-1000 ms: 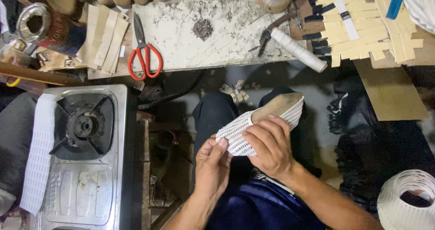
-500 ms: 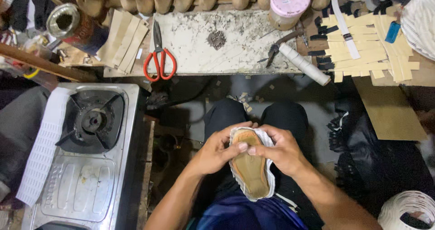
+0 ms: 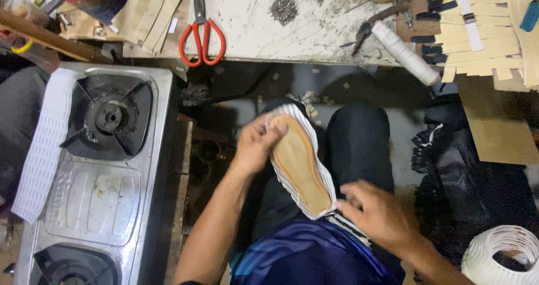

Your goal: The person sits with a woven shoe upper on their lap, hammers tacks along the sole edge, trims excess material with a hand tool, presses a wooden stick along the upper, and places the finished shoe onto a rack of shoe lasts before continuing work on another shoe.

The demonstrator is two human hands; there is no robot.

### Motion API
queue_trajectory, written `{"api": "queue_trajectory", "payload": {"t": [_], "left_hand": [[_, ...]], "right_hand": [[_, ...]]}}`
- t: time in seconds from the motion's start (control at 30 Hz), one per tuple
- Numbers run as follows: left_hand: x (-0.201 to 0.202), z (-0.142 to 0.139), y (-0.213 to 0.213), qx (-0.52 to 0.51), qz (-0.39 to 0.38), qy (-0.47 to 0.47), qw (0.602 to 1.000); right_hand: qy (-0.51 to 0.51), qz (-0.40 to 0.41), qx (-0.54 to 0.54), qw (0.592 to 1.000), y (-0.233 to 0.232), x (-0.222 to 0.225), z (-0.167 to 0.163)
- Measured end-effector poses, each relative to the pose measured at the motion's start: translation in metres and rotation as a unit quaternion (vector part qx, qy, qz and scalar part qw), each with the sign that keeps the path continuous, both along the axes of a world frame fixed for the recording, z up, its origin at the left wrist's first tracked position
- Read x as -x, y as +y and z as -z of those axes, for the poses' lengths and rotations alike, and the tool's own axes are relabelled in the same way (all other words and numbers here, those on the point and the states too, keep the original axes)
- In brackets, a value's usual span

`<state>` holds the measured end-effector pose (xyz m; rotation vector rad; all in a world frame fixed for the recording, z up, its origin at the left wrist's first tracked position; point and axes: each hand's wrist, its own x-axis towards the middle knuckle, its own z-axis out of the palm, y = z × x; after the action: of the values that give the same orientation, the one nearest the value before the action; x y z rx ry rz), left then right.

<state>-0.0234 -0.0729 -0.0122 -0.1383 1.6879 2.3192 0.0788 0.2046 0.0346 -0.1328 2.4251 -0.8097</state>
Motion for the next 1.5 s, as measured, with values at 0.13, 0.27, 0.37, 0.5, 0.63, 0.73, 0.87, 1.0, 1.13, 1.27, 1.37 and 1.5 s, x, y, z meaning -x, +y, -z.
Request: {"api": "queue_trajectory", "payload": {"t": [0.13, 0.27, 0.37, 0.5, 0.63, 0.73, 0.87, 1.0, 1.13, 1.27, 1.37, 1.5], "left_hand": [[0.012, -0.001, -0.014, -0.023, -0.028, 0.016, 0.999], [0.015, -0.002, -0.012, -0.048, -0.045, 0.005, 0.998], [0.013, -0.002, -0.005, -0.073, -0.035, 0.005, 0.997], [0.002, 0.002, 0.012, -0.033, -0.009, 0.015, 0.999], [-0.010, 0.007, 0.028, 0.025, 0.025, 0.012, 0.999], [-0.015, 0.006, 0.032, 0.023, 0.024, -0.003, 0.999], [-0.013, 0.000, 0.032, -0.011, 0.028, 0.020, 0.999], [-0.011, -0.008, 0.022, 0.024, 0.014, 0.041, 0.999], [-0.018, -0.008, 0.021, 0.020, 0.030, 0.068, 0.997], [-0.023, -0.002, 0.038, 0.003, 0.082, 0.046, 0.996], [-0.026, -0.002, 0.053, 0.023, 0.125, 0.037, 0.991], [-0.033, -0.016, 0.066, 0.058, 0.160, 0.070, 0.983]], "right_hand": [[0.073, -0.157, -0.125, 0.977, -0.004, -0.038, 0.010], [0.028, -0.180, -0.195, 0.964, -0.010, -0.053, 0.015], [0.069, -0.208, -0.214, 0.952, -0.006, -0.054, 0.012], [-0.092, -0.145, -0.209, 0.963, 0.005, -0.056, 0.009], [0.084, -0.151, -0.066, 0.983, 0.015, -0.066, 0.009], [0.170, -0.179, -0.085, 0.965, 0.018, -0.077, 0.011], [0.228, -0.191, -0.125, 0.946, 0.014, -0.083, 0.025], [0.095, -0.189, -0.179, 0.961, 0.027, -0.079, 0.031], [0.042, 0.086, -0.057, 0.994, 0.074, -0.079, 0.010], [0.032, 0.360, 0.191, 0.913, 0.115, -0.097, -0.009], [0.030, 0.178, 0.507, 0.843, 0.115, -0.104, -0.006], [-0.170, 0.283, 0.576, 0.747, 0.091, -0.083, -0.005]]}}
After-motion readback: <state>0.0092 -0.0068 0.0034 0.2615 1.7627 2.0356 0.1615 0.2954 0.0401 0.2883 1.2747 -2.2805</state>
